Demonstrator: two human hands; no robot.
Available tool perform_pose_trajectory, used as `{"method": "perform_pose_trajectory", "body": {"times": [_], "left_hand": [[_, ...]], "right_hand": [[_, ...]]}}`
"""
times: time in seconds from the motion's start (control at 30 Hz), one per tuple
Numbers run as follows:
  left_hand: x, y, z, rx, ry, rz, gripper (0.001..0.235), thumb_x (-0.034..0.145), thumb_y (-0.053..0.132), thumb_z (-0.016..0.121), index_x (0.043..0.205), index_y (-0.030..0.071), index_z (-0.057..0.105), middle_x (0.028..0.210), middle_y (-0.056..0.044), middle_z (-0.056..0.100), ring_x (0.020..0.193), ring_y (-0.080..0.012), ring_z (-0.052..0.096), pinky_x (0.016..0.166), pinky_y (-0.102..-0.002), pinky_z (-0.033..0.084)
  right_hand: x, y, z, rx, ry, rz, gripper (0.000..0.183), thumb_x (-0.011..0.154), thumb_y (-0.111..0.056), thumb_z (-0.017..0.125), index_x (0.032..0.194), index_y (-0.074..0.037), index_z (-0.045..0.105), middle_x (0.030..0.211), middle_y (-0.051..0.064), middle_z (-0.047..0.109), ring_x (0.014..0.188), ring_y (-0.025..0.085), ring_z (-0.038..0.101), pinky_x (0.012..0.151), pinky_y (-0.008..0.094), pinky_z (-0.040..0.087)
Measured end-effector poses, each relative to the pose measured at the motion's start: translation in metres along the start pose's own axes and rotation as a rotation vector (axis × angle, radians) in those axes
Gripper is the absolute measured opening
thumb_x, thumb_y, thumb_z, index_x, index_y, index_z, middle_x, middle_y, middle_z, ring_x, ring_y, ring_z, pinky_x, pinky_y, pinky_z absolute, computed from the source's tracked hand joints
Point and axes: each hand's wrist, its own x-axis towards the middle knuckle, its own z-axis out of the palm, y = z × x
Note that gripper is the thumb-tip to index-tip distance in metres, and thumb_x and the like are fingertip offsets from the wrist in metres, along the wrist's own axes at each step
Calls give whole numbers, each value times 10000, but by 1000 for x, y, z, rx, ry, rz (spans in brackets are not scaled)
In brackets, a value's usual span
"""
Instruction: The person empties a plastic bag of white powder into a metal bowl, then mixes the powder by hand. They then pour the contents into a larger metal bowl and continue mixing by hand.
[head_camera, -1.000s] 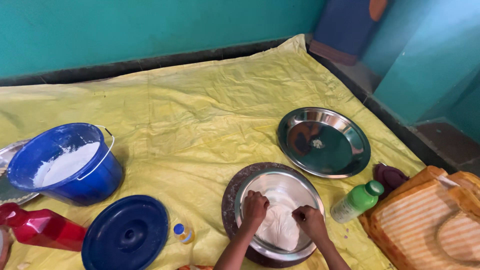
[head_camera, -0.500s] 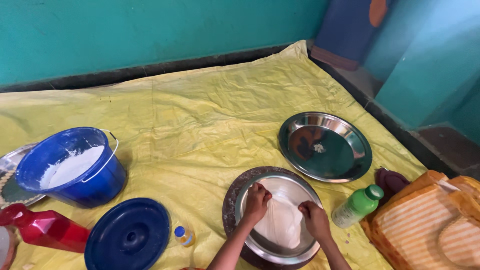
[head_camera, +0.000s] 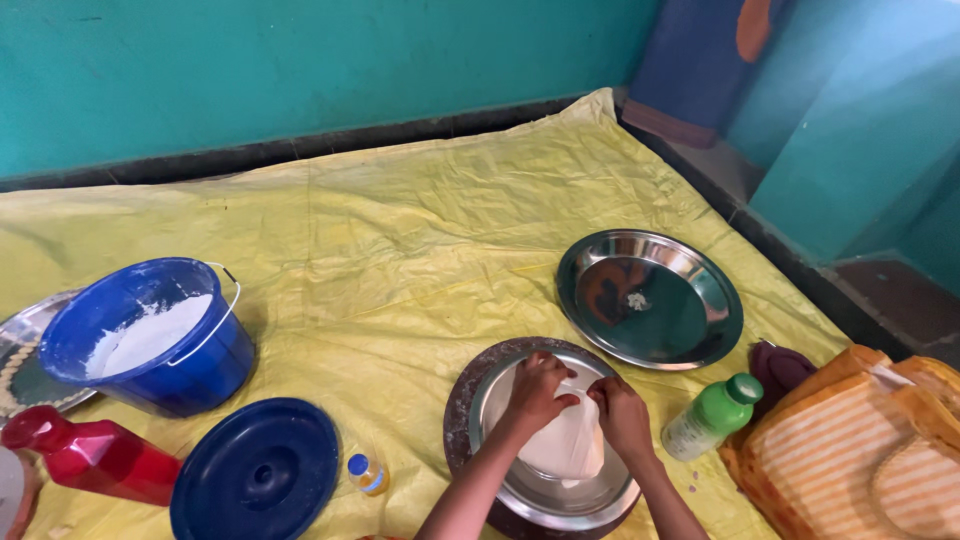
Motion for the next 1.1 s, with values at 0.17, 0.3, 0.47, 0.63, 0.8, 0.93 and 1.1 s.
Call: {"method": "perform_pose_trajectory", "body": {"times": [0.17,0.3,0.47,0.63,0.8,0.93,1.1], "left_hand": [[11,1,21,103,-128,-59,25,805,117,802,794,133,786,887,-27,724,1060,-283,600,937,-482,435],[5,-5,30,54,-76,-31,52,812,84,786,779,110,756,871,-55,694,974,-281,640,862,-458,475],[-6,-6,28,-97,15,-60,43,814,84,781,803,67,743,854,-99,674,895,-314,664,795,-437,525],[-15,1,18,-101,-20,-55,10,836,54,749,828,58,745,877,-108,678,877,-317,680,776,-439,543],[-9,6,3,-110,11,-99,21,843,48,748,837,35,732,899,-139,684,861,-345,687,773,-449,540],[10,6,-4,-91,137,-27,40,816,8,742,799,16,707,929,-194,674,924,-400,675,775,-470,533],[42,4,-4,-99,164,-125,33,849,-2,713,834,27,704,896,-165,675,881,-381,675,769,-469,533]], "right_hand": [[-1,2,-4,40,-13,35,93,877,-140,694,904,-58,728,920,145,738,828,370,703,719,453,540],[-7,19,-4,217,-171,254,134,947,-169,672,1024,-71,722,886,143,758,732,321,750,698,406,567],[-36,62,28,295,-116,108,288,945,-92,626,1221,-100,705,1028,167,750,866,302,743,742,375,590],[-52,83,60,253,-45,169,304,819,-47,699,1122,-50,717,1008,166,773,918,284,768,743,365,620],[-33,69,45,168,-11,242,192,831,-73,756,1018,-39,777,813,152,770,683,255,774,669,367,591],[-7,59,31,263,22,343,202,845,-147,789,1018,-45,774,757,132,782,614,196,753,611,331,591],[18,66,39,222,135,314,199,840,-143,792,1009,-37,787,724,117,765,584,165,728,601,332,573]]}}
